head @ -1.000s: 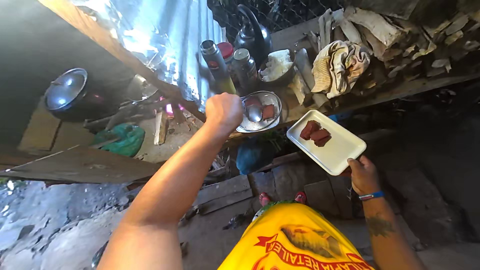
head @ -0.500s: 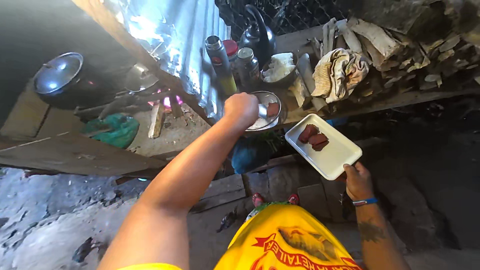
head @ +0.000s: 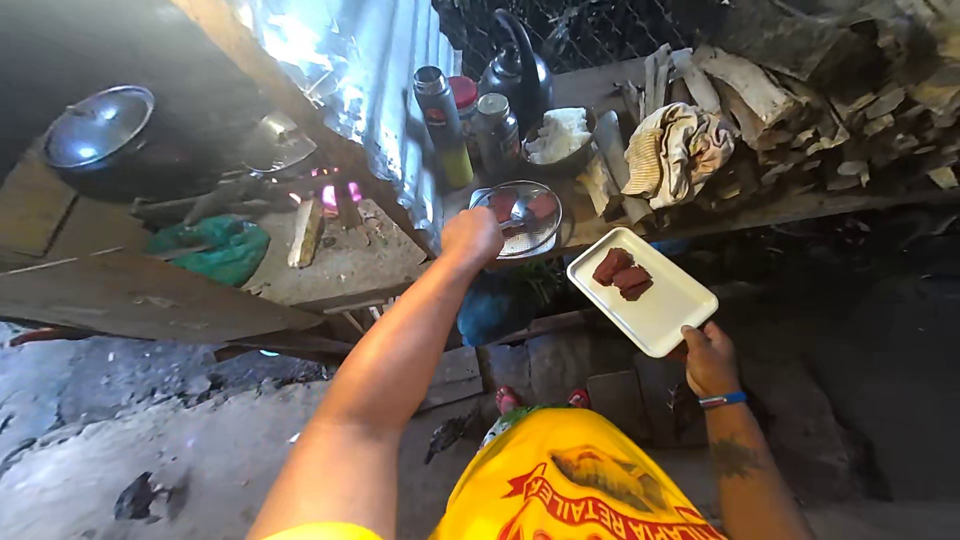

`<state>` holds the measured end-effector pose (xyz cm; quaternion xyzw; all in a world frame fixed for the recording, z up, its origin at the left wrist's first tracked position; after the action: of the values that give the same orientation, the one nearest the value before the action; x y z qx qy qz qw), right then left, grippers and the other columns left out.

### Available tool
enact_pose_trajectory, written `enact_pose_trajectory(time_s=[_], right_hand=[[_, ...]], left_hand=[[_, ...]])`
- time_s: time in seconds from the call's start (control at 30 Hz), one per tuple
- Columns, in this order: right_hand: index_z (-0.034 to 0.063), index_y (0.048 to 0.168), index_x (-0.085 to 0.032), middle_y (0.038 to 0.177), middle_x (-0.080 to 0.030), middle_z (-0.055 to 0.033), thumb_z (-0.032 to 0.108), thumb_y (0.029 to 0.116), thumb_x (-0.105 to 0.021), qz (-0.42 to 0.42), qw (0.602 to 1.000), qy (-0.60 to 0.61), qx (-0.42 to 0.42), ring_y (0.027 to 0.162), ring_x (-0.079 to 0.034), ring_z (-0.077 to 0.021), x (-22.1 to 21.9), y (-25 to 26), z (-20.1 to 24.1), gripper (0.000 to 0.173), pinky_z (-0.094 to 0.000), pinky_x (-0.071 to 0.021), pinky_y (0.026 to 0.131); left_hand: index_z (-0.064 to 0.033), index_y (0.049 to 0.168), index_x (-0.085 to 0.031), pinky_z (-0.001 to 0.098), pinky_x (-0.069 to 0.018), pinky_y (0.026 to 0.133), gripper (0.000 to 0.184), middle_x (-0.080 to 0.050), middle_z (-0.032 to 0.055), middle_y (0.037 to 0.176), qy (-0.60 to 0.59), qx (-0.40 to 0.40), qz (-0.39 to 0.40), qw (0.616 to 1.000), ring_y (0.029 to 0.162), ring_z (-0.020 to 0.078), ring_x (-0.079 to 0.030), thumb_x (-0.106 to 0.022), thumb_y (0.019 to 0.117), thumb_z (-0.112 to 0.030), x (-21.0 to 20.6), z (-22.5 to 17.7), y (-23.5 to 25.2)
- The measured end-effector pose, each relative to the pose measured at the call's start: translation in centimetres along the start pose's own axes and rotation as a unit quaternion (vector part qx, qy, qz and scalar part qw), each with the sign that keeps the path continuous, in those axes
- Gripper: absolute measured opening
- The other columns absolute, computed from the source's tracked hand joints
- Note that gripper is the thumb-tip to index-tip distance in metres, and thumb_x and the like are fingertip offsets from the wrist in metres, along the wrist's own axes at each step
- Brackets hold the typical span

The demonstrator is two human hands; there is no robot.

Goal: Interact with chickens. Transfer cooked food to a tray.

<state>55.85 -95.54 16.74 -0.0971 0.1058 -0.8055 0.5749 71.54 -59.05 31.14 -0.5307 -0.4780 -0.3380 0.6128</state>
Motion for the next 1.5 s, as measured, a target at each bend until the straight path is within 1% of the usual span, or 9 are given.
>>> enact_pose_trajectory(time_s=[0.17, 0.33, 0.6, 0.73, 0.83, 0.9, 1.13, 1.33, 1.5], right_hand=[[-0.0046, 0.127, -0.056, 0.1, -0.07, -0.0169, 0.011, 0.1047, -0.052, 0.012, 1.0, -0.002, -0.005, 0.077, -0.074, -0.0233, -1.5, 0.8, 1.0, 0.027, -0.0406, -0.0662, 0.066], [-0.0029, 0.127, -0.056, 0.101, -0.07, -0.0191, 0.01, 0.1057, -0.054, 0.013, 1.0, -0.007, -0.025, 0.077, -0.075, -0.0256, -3.0, 2.3, 1.9, 0.025, -0.0431, -0.0661, 0.069], [0.002, 0.139, -0.049, 0.108, -0.07, -0.0197, 0.016, 0.1043, -0.058, 0.042, 0.997, 0.019, -0.058, 0.079, -0.074, -0.0282, -8.1, 4.1, 3.7, 0.038, -0.0455, -0.0653, 0.07], [0.0033, 0.14, -0.047, 0.107, -0.07, -0.0192, 0.021, 0.1033, -0.057, 0.041, 0.996, 0.045, -0.066, 0.077, -0.075, -0.0277, -10.9, 4.2, 4.6, 0.042, -0.0443, -0.0653, 0.071], [0.0038, 0.141, -0.046, 0.108, -0.07, -0.0187, 0.025, 0.1037, -0.056, 0.048, 0.995, 0.062, -0.064, 0.078, -0.075, -0.0268, -11.7, 4.3, 4.8, 0.044, -0.0435, -0.0653, 0.072], [0.0038, 0.139, -0.047, 0.107, -0.069, -0.0179, 0.023, 0.1036, -0.056, 0.057, 0.993, 0.08, -0.07, 0.078, -0.074, -0.0265, -12.0, 4.3, 5.1, 0.041, -0.0434, -0.0656, 0.071], [0.0037, 0.138, -0.047, 0.107, -0.07, -0.0173, 0.016, 0.1043, -0.056, 0.063, 0.991, 0.098, -0.069, 0.079, -0.075, -0.0273, -11.2, 4.4, 4.4, 0.037, -0.0445, -0.0661, 0.07], [-0.0007, 0.136, -0.047, 0.1, -0.07, -0.0189, 0.012, 0.1059, -0.052, 0.035, 0.992, 0.103, -0.06, 0.075, -0.075, -0.0264, -9.7, 3.7, 3.6, 0.033, -0.042, -0.0662, 0.067], [-0.0013, 0.135, -0.046, 0.1, -0.069, -0.019, 0.011, 0.1061, -0.051, 0.027, 0.992, 0.111, -0.059, 0.074, -0.075, -0.0263, -8.5, 3.4, 2.9, 0.032, -0.0414, -0.0664, 0.067]], left_hand=[[-0.0046, 0.097, -0.07, 0.0669, -0.0548, 0.071, 0.025, -0.071, 0.0229, 0.101, 0.004, 0.002, -0.018, 1.0, 0.097, 0.0447, -0.07, -0.056, 0.0973, -0.025, -1.5, -1.1, -0.1], [-0.0106, 0.109, -0.073, 0.0738, -0.0511, 0.079, 0.034, -0.072, 0.0229, 0.108, -0.036, -0.04, -0.038, 0.998, 0.104, 0.0471, -0.068, -0.045, 0.1045, -0.03, 0.5, 1.4, -0.7], [-0.0272, 0.127, -0.073, 0.0685, -0.0518, 0.088, 0.035, -0.075, 0.0118, 0.113, -0.05, -0.105, -0.045, 0.992, 0.108, 0.0374, -0.07, -0.045, 0.1088, -0.036, 4.6, 0.6, -8.3], [-0.0265, 0.125, -0.073, 0.0604, -0.0572, 0.08, 0.031, -0.075, 0.0068, 0.111, 0.007, -0.173, -0.087, 0.981, 0.101, 0.0317, -0.072, -0.049, 0.1076, -0.035, 3.0, -1.3, -10.9], [-0.0211, 0.122, -0.072, 0.053, -0.0585, 0.069, 0.028, -0.071, 0.0091, 0.101, 0.042, -0.221, -0.148, 0.963, 0.087, 0.0309, -0.072, -0.049, 0.108, -0.03, 1.6, -1.5, -11.2], [-0.0206, 0.128, -0.07, 0.0524, -0.0596, 0.068, 0.029, -0.07, 0.011, 0.103, 0.031, -0.23, -0.177, 0.956, 0.085, 0.0317, -0.071, -0.049, 0.1087, -0.028, 1.9, -0.5, -10.6], [-0.0184, 0.128, -0.07, 0.0603, -0.0573, 0.081, 0.031, -0.069, 0.0167, 0.115, 0.041, -0.079, -0.19, 0.978, 0.101, 0.039, -0.07, -0.049, 0.1067, -0.023, 6.4, 3.9, -8.1], [-0.0125, 0.124, -0.071, 0.064, -0.0572, 0.078, 0.029, -0.068, 0.0212, 0.119, 0.067, 0.028, -0.135, 0.988, 0.103, 0.0443, -0.069, -0.051, 0.1037, -0.02, 3.8, 5.9, -3.0], [-0.0076, 0.107, -0.072, 0.0649, -0.0562, 0.077, 0.028, -0.071, 0.0217, 0.111, 0.068, 0.053, -0.094, 0.992, 0.104, 0.0437, -0.069, -0.05, 0.1042, -0.024, 2.4, 5.9, -0.6]])
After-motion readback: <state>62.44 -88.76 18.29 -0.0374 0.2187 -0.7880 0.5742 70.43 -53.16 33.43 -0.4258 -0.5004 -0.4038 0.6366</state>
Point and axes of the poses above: each hand's wrist, its own y-axis towards the middle knuckle, its own x-axis out of the back of the hand, z = x × y, the point moved 2 cm from there along y, towards the middle knuckle
